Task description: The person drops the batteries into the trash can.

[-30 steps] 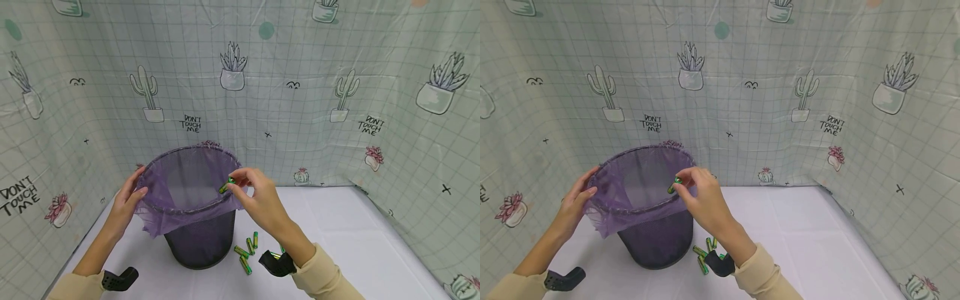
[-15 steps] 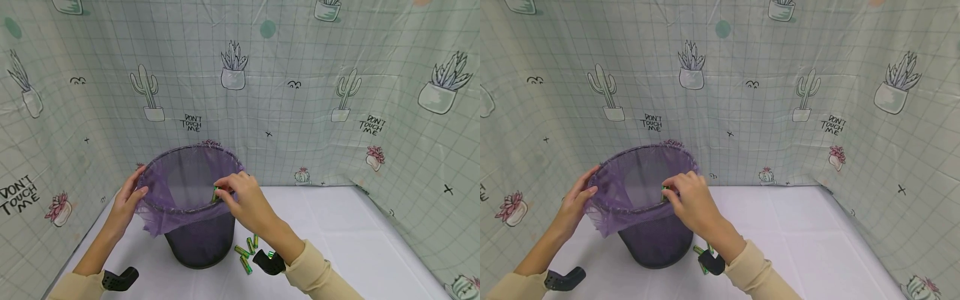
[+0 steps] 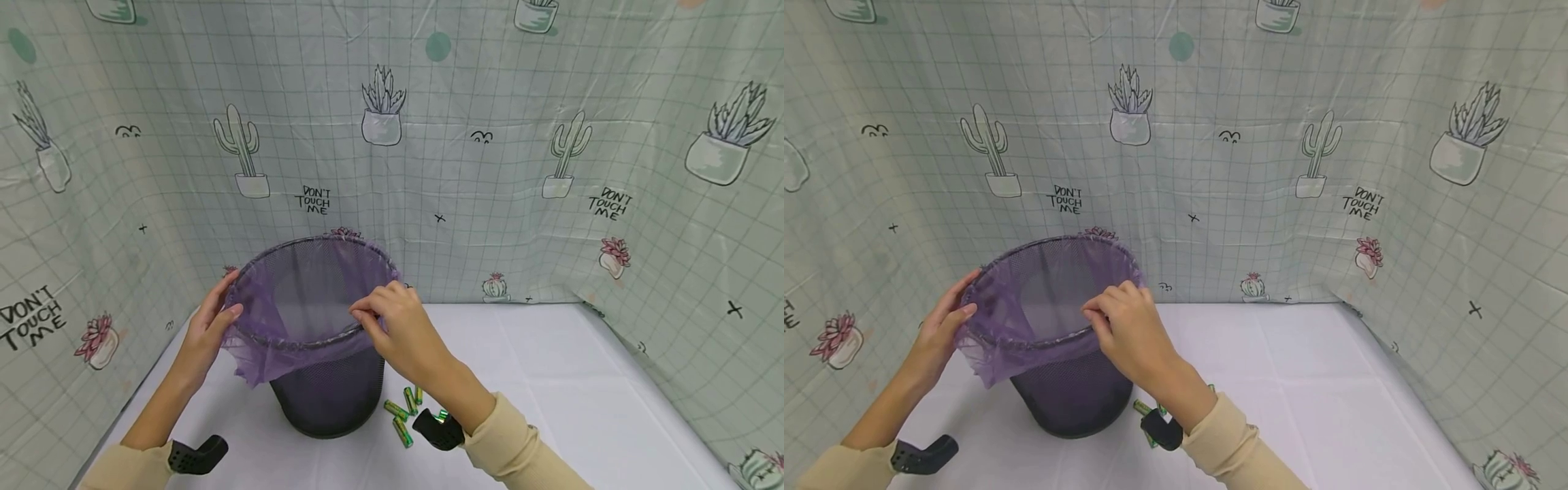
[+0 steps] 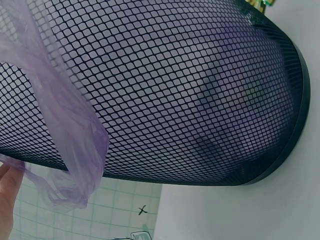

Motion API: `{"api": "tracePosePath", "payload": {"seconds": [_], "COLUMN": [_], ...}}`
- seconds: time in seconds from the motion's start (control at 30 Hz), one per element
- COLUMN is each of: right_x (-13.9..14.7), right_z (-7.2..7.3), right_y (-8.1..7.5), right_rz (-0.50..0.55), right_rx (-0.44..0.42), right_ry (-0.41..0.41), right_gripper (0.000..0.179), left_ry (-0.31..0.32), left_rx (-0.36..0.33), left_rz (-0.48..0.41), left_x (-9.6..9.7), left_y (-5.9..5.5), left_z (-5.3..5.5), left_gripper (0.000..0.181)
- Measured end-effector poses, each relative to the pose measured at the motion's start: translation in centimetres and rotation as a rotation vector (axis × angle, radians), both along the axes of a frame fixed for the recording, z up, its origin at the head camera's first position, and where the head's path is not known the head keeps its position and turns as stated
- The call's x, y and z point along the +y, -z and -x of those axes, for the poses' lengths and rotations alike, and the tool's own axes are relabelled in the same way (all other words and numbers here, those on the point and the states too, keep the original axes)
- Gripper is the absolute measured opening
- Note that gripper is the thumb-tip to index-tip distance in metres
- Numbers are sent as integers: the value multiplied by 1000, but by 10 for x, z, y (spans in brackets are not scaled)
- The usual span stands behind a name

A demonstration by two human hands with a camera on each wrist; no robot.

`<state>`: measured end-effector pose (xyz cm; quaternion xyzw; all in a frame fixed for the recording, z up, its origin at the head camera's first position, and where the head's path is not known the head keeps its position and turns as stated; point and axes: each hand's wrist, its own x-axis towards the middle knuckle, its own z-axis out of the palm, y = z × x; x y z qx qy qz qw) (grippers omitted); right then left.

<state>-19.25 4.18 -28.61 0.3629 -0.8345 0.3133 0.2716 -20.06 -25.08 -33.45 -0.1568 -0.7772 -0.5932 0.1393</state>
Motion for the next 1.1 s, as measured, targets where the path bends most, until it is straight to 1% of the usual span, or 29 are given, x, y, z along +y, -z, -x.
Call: {"api": "tracePosePath", "payload": {"seconds": [0.1, 0.2, 0.33, 0.43, 0.57, 0.67, 0.9, 1.1], "right_x": [1, 4, 10, 19, 33, 44, 67, 86], "right_z": [-1, -2, -3, -4, -4, -5, -6, -6], "right_y": [-1, -1, -1, 1, 8, 15, 36, 56], "right_rz": [5, 28, 84, 127, 176, 194, 220, 213], "right_rx": [-11, -43, -84, -83, -72, -80, -157, -217], "right_ry": [-2, -16, -39, -35, 2, 35, 129, 206], "right_gripper": [9, 9, 11, 11, 10, 10, 13, 16], "left_ry": [2, 0, 0, 4, 4, 2, 1, -3], "left_rx": [-3, -9, 1, 5, 6, 10, 6, -3], "left_rz": [3, 4, 0, -7, -6, -6, -8, -10], "left_x": [0, 0, 0, 0, 1, 0, 1, 1], "left_y": [0, 0, 0, 0, 0, 0, 0, 0], "left_z": [1, 0, 1, 1, 1, 2, 2, 1], "left_gripper": [56, 56, 56, 55, 55, 55, 55, 56]}}
